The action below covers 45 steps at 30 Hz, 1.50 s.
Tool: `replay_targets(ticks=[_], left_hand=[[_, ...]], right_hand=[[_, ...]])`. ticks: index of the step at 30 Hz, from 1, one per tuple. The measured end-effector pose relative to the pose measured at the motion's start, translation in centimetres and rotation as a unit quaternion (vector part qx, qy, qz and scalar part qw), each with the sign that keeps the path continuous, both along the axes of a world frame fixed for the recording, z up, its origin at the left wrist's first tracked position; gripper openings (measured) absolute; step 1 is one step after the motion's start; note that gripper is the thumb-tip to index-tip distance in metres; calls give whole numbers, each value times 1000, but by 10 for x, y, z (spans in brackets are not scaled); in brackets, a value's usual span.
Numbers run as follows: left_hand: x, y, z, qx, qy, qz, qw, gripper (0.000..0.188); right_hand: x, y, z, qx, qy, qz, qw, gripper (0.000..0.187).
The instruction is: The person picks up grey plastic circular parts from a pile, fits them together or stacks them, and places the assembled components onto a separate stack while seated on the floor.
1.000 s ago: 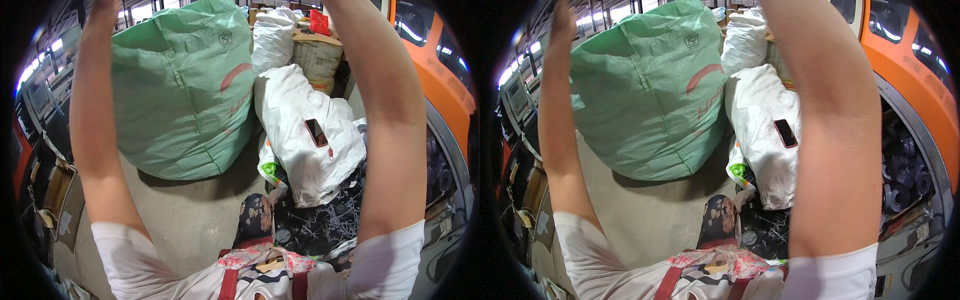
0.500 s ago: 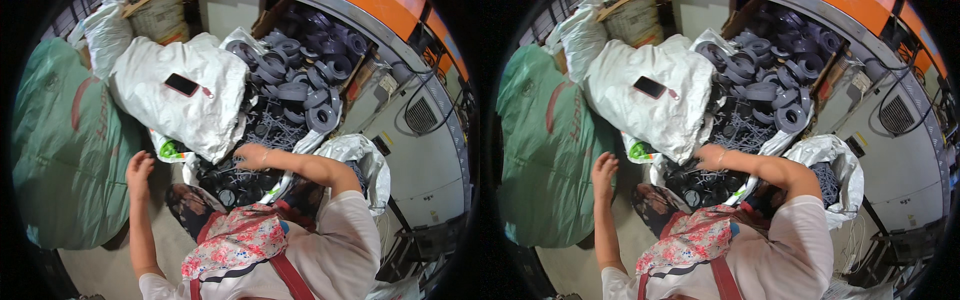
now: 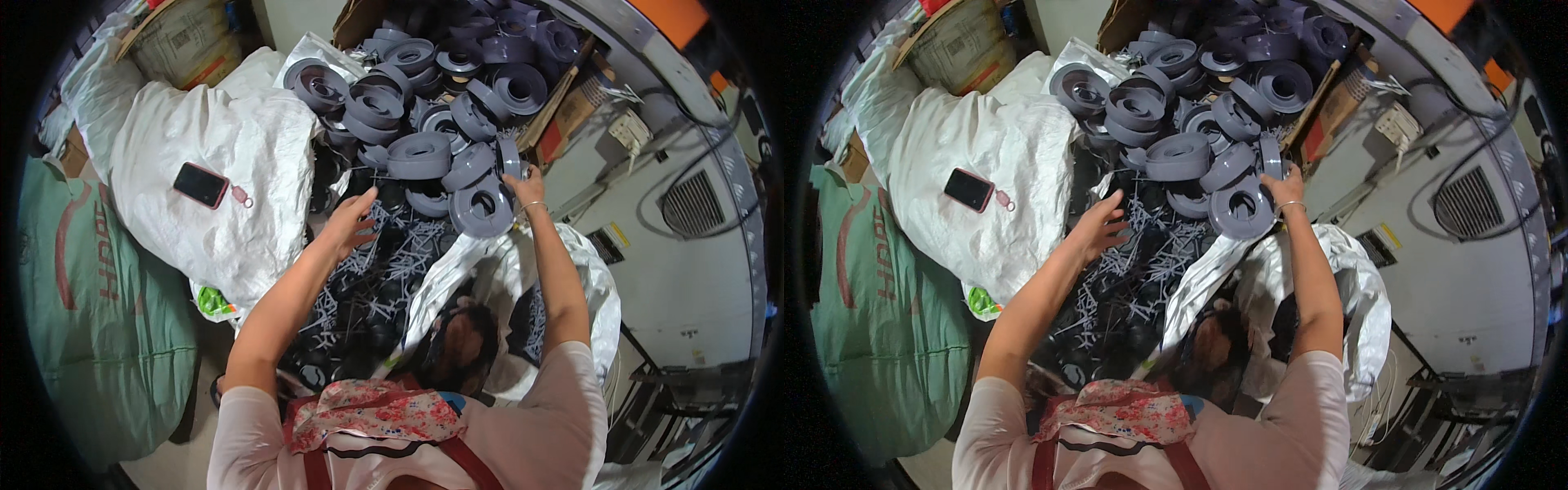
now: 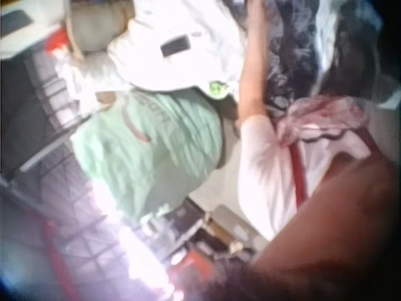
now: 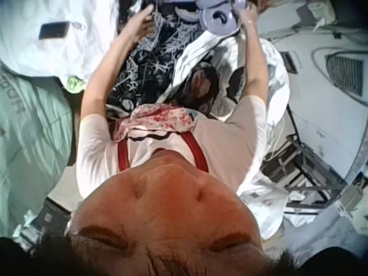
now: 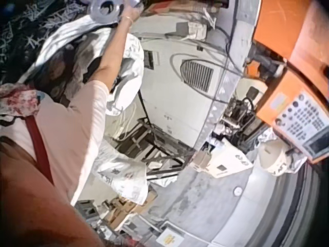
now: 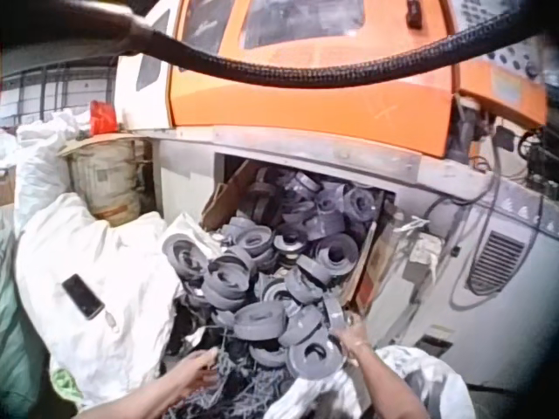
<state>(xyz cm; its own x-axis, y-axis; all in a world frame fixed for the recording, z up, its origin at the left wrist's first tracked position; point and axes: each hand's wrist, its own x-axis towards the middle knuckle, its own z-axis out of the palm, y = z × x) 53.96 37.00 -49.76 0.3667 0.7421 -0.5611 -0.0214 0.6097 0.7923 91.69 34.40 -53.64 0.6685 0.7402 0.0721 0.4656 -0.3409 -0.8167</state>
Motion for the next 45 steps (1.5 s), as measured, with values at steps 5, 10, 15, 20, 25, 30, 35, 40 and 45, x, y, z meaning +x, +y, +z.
replay_targets(ticks=[5, 10, 15, 20, 25, 30, 35, 40, 45], left_hand=[[97, 98, -60, -142, -53, 8, 988, 108], [125, 155, -156, -130, -43, 258, 956, 76], [51, 111, -131, 74, 55, 127, 988, 58], [-50, 53, -62, 218, 158, -67, 961, 61], [-76, 48, -16, 333, 298, -262, 855, 72], [-2, 122, 14, 347, 85, -96, 929, 65], [69, 278, -1, 616, 284, -57, 733, 84], [87, 365, -43, 611, 463, -121, 631, 117], [96, 383, -62, 477, 442, -237, 721, 93]], right_hand=[[20, 33, -49, -112, -21, 71, 991, 84], [-12, 34, -47, -136, -99, 145, 975, 63], [-60, 14, -29, -57, -193, 255, 946, 49], [-132, 0, 57, -74, -10, 503, 861, 45], [-118, 101, 63, 144, 148, 258, 944, 31], [10, 222, 36, 52, -106, -110, 987, 91], [79, 270, 37, -102, -190, -152, 965, 110], [99, 286, 34, -166, -175, 20, 970, 95], [132, 312, -16, -224, -200, 11, 954, 72]])
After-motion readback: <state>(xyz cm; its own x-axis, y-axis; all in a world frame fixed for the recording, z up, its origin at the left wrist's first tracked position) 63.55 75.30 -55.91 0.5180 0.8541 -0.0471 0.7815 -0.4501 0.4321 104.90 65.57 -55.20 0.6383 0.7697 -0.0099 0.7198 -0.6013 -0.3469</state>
